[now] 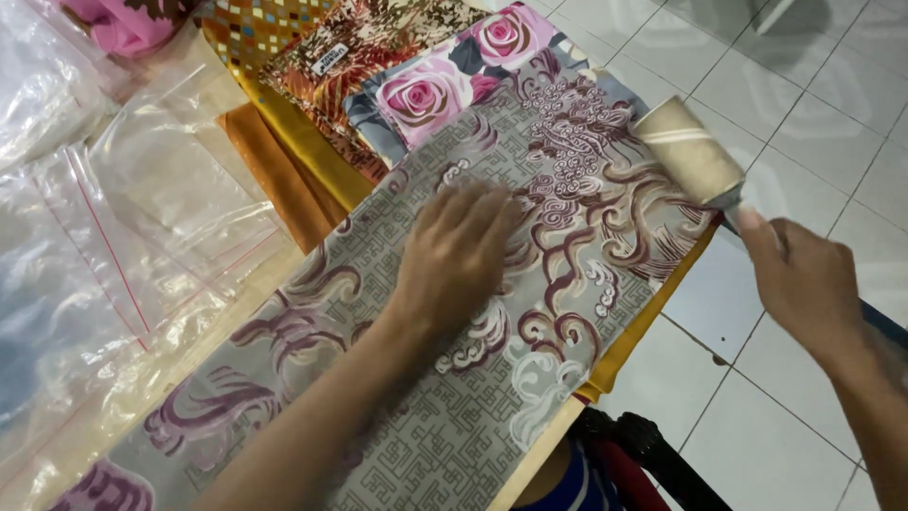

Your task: The person is preparing a piece of patterned fabric by smoothing it out with their hands and then thoroughly cleaning it using a lint roller.

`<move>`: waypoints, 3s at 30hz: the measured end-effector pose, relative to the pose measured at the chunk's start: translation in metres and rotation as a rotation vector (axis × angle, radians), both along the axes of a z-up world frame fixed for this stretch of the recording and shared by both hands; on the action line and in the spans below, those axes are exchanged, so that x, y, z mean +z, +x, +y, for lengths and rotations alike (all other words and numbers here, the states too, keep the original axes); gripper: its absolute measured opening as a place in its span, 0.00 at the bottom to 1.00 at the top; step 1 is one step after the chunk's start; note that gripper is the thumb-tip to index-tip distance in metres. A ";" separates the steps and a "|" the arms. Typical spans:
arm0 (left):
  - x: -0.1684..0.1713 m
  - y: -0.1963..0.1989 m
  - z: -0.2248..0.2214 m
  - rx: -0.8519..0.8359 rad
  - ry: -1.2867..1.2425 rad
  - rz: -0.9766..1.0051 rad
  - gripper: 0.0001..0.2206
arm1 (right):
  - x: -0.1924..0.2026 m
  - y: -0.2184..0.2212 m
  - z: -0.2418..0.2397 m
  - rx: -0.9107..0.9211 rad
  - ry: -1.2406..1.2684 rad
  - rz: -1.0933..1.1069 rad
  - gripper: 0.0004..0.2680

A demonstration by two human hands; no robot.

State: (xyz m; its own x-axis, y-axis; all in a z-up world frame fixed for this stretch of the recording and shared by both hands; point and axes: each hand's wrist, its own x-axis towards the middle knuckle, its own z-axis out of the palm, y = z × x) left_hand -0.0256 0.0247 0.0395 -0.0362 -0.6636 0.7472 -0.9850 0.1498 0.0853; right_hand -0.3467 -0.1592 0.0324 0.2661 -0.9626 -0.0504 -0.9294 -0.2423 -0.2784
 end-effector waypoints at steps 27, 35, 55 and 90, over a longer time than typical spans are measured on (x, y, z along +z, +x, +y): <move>-0.023 0.063 0.078 -0.035 0.371 0.191 0.19 | -0.001 0.012 0.060 0.807 0.395 0.287 0.17; -0.024 0.063 0.078 -0.029 0.401 0.193 0.19 | -0.004 0.001 0.026 0.911 0.541 -0.239 0.15; -0.026 0.066 0.077 -0.047 0.426 0.223 0.20 | -0.028 -0.030 0.017 0.801 0.462 -0.257 0.18; -0.033 0.068 0.076 0.040 0.517 0.071 0.25 | -0.015 0.002 0.081 0.910 0.263 0.285 0.12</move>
